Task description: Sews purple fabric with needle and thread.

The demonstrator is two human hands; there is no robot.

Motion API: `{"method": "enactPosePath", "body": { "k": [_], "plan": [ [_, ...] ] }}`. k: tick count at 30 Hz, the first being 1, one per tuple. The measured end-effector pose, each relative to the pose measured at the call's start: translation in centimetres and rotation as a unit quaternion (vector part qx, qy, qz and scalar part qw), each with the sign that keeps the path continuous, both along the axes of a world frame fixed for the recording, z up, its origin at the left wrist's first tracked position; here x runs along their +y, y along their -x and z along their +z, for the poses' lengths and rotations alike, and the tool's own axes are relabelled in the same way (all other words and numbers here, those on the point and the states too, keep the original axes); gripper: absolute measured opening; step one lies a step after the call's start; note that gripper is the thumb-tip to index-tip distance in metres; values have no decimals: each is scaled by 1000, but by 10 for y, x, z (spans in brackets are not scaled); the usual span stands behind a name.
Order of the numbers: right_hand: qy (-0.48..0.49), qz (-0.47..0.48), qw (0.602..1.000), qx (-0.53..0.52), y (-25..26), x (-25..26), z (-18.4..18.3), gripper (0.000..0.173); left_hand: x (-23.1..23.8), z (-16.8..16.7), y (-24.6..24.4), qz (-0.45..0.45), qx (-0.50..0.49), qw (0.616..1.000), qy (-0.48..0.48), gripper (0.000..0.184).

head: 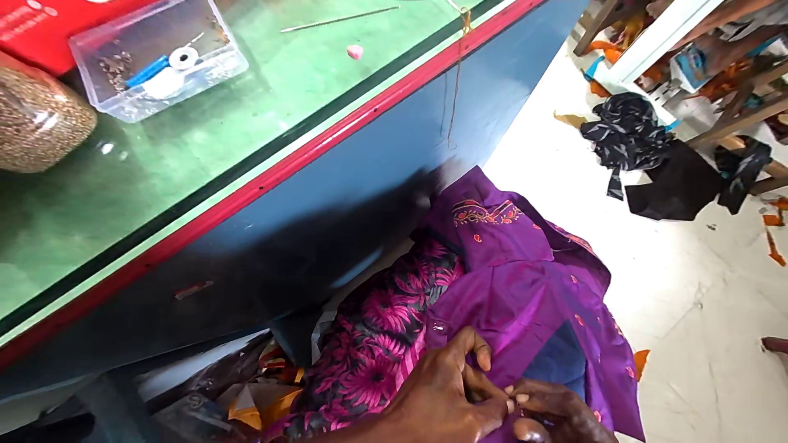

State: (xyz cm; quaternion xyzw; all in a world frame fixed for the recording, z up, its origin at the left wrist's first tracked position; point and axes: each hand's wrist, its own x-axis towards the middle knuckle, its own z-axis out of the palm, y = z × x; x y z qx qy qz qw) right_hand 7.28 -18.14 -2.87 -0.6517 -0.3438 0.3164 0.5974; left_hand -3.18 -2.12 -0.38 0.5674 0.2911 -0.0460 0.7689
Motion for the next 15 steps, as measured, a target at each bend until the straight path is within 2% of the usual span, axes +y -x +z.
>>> {"method": "enactPosePath", "body": {
  "k": [4, 15],
  "plan": [
    [-12, 10, 1000, 11, 0, -1, -3, 17, 0, -3, 0, 26, 9, 999, 41, 35],
    [-28, 22, 999, 16, -2, -3, -9, 12, 0, -3, -2, 43, 23, 994, 101, 39]
  ]
}}
